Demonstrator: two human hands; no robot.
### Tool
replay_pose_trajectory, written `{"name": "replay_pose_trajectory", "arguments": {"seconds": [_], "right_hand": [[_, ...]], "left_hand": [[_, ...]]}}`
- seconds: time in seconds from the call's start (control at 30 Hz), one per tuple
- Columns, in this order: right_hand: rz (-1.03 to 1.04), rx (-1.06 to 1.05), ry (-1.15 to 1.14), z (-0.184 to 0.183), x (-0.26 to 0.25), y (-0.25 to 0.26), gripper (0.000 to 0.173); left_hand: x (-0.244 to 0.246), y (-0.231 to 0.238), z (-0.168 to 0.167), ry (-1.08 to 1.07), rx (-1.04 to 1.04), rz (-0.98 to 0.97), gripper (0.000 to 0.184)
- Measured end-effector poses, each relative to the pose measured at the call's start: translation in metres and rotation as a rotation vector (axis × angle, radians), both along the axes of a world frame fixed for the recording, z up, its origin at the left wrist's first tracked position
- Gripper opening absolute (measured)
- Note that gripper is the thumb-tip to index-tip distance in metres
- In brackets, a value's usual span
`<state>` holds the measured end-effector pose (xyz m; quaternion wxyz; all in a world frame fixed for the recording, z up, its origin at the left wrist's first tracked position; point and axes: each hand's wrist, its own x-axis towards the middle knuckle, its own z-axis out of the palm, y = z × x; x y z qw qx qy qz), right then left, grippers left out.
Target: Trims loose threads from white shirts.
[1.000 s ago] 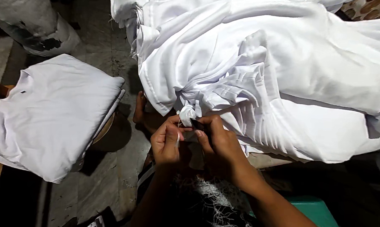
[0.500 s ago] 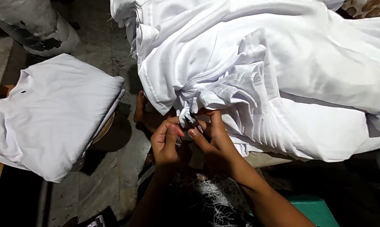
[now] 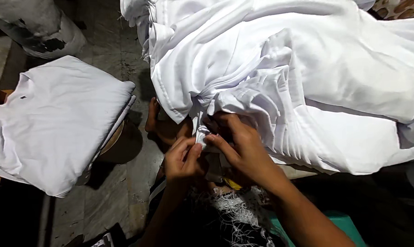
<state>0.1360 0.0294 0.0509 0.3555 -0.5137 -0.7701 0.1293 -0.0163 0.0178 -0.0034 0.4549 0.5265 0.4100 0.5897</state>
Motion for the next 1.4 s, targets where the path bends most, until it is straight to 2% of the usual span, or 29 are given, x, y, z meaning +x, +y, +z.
{"name": "replay_pose_trajectory", "arguments": {"seconds": [0.07,0.13,0.23,0.33,0.4,0.7,0.93,1.4], "right_hand": [[0.021,0.035,-0.073,0.003,0.011,0.000,0.032],[0.043,0.064,-0.118,0.004,0.017,-0.005,0.031],[0.051,0.102,-0.165,0.003,0.020,-0.011,0.030],[0.072,0.104,-0.203,0.003,0.024,-0.016,0.025],[0.075,0.122,-0.214,0.002,0.025,-0.017,0.023],[0.030,0.158,-0.168,-0.003,0.021,-0.018,0.021],[-0.043,0.138,-0.093,-0.007,0.014,-0.023,0.022],[-0.053,0.104,-0.042,-0.010,0.015,-0.026,0.022]], "left_hand": [[-0.009,-0.008,-0.001,0.029,0.079,0.039,0.015],[-0.012,-0.014,-0.004,-0.063,0.089,-0.056,0.016],[0.001,-0.017,-0.010,-0.402,-0.051,-0.242,0.019],[0.014,-0.015,-0.013,-0.683,-0.132,-0.212,0.019],[0.018,-0.013,-0.009,-0.786,-0.126,-0.227,0.018],[0.022,-0.010,-0.011,-0.793,-0.028,-0.228,0.012],[0.025,-0.011,-0.011,-0.865,-0.023,-0.237,0.014],[0.024,-0.012,-0.013,-0.934,-0.046,-0.255,0.016]]}}
